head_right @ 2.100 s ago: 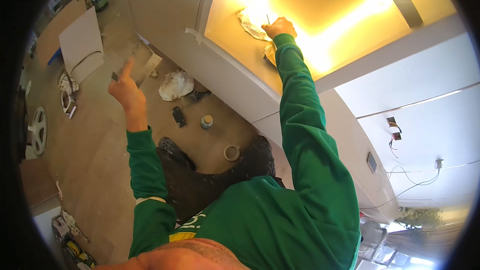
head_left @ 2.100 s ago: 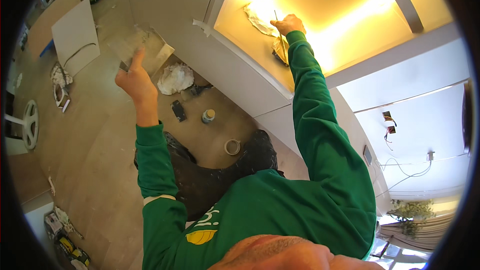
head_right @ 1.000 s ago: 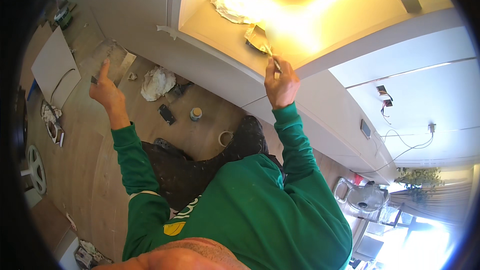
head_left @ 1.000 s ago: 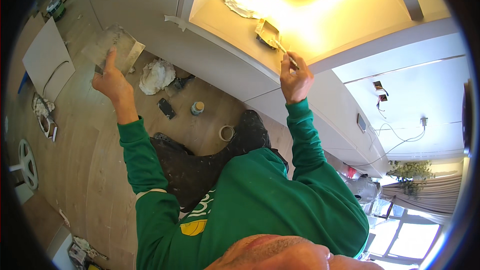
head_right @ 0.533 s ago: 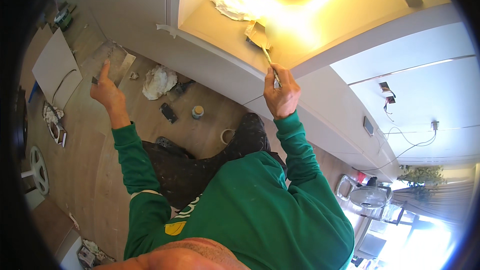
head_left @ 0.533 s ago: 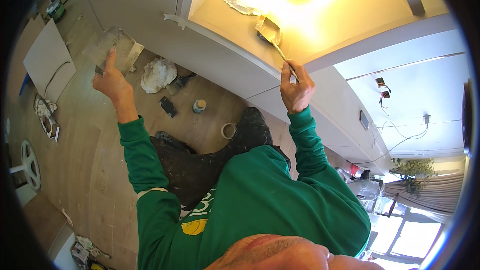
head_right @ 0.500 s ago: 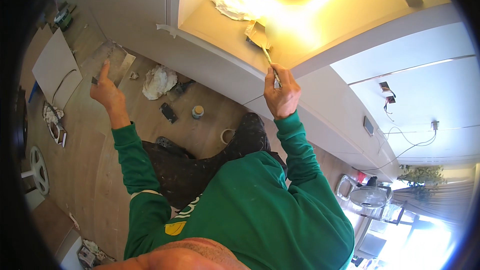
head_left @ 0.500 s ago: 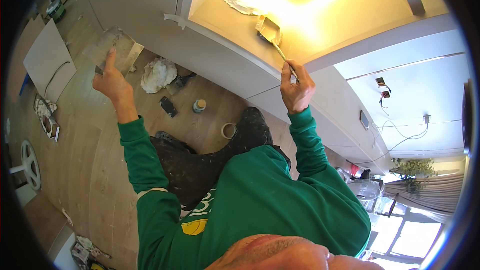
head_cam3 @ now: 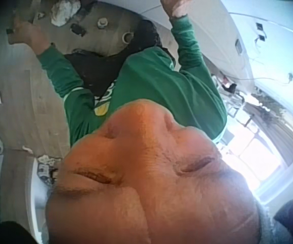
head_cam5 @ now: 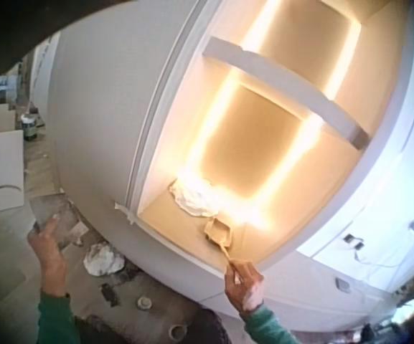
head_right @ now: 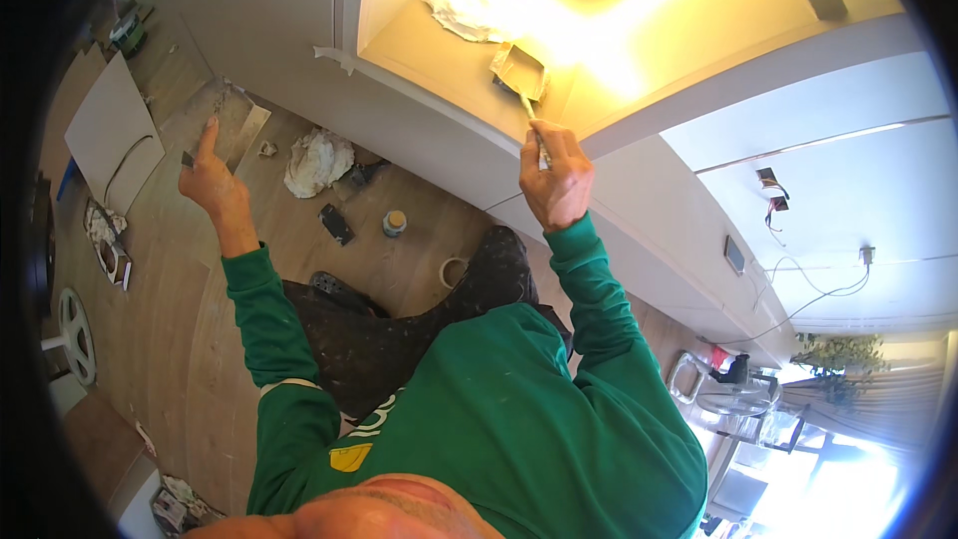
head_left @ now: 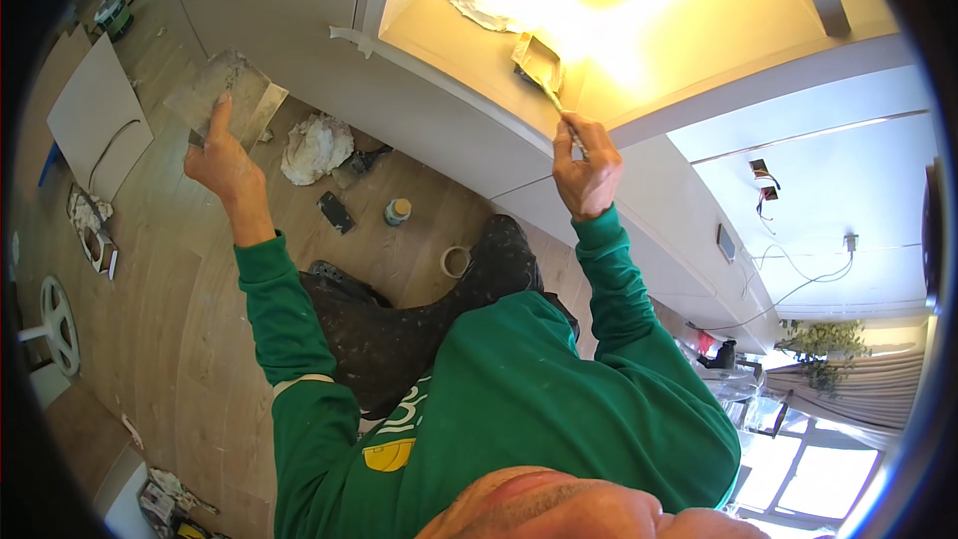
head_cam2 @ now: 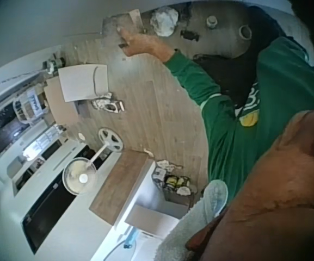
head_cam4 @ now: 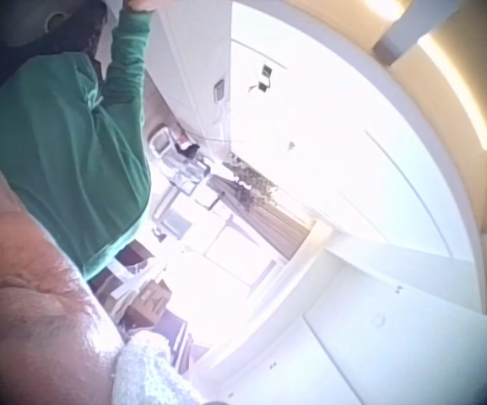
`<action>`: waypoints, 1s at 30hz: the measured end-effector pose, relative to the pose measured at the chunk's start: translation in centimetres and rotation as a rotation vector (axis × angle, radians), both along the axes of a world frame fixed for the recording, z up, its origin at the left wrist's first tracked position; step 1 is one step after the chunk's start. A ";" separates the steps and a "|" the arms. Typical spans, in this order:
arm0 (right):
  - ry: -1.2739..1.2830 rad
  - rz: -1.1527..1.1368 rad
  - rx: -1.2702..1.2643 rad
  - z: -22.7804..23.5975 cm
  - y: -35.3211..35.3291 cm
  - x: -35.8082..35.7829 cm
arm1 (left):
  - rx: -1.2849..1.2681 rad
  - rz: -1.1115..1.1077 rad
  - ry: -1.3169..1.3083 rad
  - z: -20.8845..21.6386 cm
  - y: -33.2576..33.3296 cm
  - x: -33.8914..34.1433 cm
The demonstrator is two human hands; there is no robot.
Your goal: The person applies a liquid from a bottle to a cloth, wipes the surfaces of a built-in cabinet, uses a sanding block to smooth an edge, and then applies paint to the interior trim using a small brush.
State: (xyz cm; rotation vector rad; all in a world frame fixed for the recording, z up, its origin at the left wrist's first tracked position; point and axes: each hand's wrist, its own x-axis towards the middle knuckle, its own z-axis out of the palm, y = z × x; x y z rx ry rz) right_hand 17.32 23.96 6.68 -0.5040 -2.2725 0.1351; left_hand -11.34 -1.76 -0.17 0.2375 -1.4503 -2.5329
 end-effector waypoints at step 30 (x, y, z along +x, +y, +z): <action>-0.047 0.097 -0.061 0.5 -1.2 0.8 | 0.040 0.023 -0.013 -0.7 -0.8 -0.3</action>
